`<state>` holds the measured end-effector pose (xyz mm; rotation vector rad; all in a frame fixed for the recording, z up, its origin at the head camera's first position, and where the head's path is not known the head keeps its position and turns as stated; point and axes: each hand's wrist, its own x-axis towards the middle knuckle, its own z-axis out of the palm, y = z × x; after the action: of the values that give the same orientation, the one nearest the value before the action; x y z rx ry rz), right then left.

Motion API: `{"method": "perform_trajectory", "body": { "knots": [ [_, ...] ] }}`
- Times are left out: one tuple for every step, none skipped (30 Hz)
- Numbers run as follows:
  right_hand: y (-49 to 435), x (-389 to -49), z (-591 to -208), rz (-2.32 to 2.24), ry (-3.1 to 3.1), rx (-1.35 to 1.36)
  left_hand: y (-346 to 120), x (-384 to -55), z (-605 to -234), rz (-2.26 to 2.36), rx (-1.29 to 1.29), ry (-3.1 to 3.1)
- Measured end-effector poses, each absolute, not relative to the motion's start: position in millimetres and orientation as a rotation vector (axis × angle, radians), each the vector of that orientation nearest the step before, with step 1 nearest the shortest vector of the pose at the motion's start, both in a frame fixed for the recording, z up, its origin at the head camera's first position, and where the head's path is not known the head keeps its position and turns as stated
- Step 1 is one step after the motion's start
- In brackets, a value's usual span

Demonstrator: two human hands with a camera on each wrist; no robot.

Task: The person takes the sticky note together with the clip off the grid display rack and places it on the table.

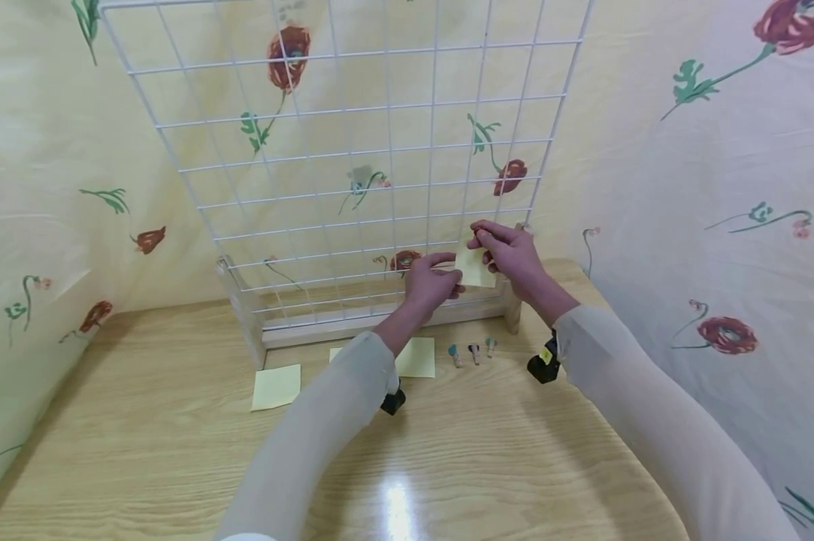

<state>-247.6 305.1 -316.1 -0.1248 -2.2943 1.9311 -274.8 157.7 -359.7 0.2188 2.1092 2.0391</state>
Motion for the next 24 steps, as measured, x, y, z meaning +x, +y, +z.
{"method": "perform_trajectory", "body": {
  "knots": [
    [305.0, -247.9, -316.4, 1.934, -2.288, -0.126, 157.4, -274.7, -359.8, 2.037, 0.217, 2.111],
    [304.9, -248.3, -316.7, 1.939, -2.282, -0.125, 157.0, -274.5, -359.9, 2.037, 0.214, 2.11],
    [304.7, -248.7, -317.1, 1.942, -2.274, -0.123, 156.5, -274.3, -359.8, 2.035, 0.214, 2.111],
    [304.7, -249.1, -317.4, 1.946, -2.267, -0.121, 156.0, -274.3, -359.7, 2.033, 0.216, 2.11],
    [304.7, -249.3, -317.5, 1.951, -2.257, -0.118, 155.6, -274.5, -360.0, 2.033, 0.217, 2.108],
    [304.9, -249.8, -317.7, 1.954, -2.249, -0.116, 155.1, -274.7, -360.3, 2.032, 0.221, 2.106],
    [305.0, -250.1, -317.7, 1.958, -2.239, -0.117, 154.7, -274.7, -360.4, 2.031, 0.225, 2.106],
    [305.0, -250.3, -317.4, 1.966, -2.227, -0.12, 154.2, -274.9, -360.5, 2.032, 0.23, 2.103],
    [305.0, -250.5, -317.0, 1.974, -2.214, -0.122, 153.8, -275.0, -360.6, 2.03, 0.237, 2.102],
    [305.0, -250.4, -316.3, 1.983, -2.204, -0.125, 153.2, -274.8, -360.6, 2.028, 0.242, 2.101],
    [304.8, -250.2, -315.6, 1.994, -2.192, -0.128, 152.8, -274.2, -360.5, 2.03, 0.24, 2.098],
    [304.8, -249.9, -314.8, 2.005, -2.182, -0.13, 152.1, -273.5, -360.1, 2.028, 0.242, 2.095],
    [304.6, -249.5, -313.9, 2.018, -2.169, -0.129, 151.4, -272.7, -359.7, 2.029, 0.24, 2.091],
    [304.6, -248.9, -313.1, 2.031, -2.158, -0.129, 150.5, -271.9, -359.3, 2.027, 0.242, 2.088],
    [304.6, -248.3, -312.4, 2.038, -2.151, -0.127, 149.6, -271.2, -359.0, 2.026, 0.244, 2.085],
    [304.4, -247.4, -311.6, 2.043, -2.146, -0.125, 148.7, -270.5, -358.8, 2.025, 0.248, 2.081],
    [304.3, -246.5, -310.9, 2.05, -2.139, -0.122, 147.7, -269.9, -358.6, 2.022, 0.255, 2.081],
    [304.3, -245.5, -310.2, 2.055, -2.136, -0.118, 146.6, -269.4, -358.6, 2.017, 0.267, 2.083],
    [304.2, -244.6, -309.6, 2.063, -2.129, -0.113, 145.4, -268.9, -358.7, 2.011, 0.277, 2.089],
    [304.1, -243.6, -309.0, 2.068, -2.127, -0.11, 144.2, -268.3, -359.1, 2.004, 0.286, 2.093],
    [303.9, -242.7, -308.4, 2.077, -2.122, -0.107, 142.8, -267.7, -359.6, 1.995, 0.293, 2.099],
    [303.7, -241.8, -307.9, 2.088, -2.114, -0.103, 141.2, -267.0, -360.1, 1.983, 0.3, 2.105],
    [303.6, -240.8, -307.4, 2.098, -2.109, -0.101, 139.5, -266.3, -360.7, 1.969, 0.307, 2.11],
    [303.5, -240.0, -307.0, 2.104, -2.107, -0.1, 137.6, -265.5, -361.5, 1.958, 0.312, 2.113]
  ]
}}
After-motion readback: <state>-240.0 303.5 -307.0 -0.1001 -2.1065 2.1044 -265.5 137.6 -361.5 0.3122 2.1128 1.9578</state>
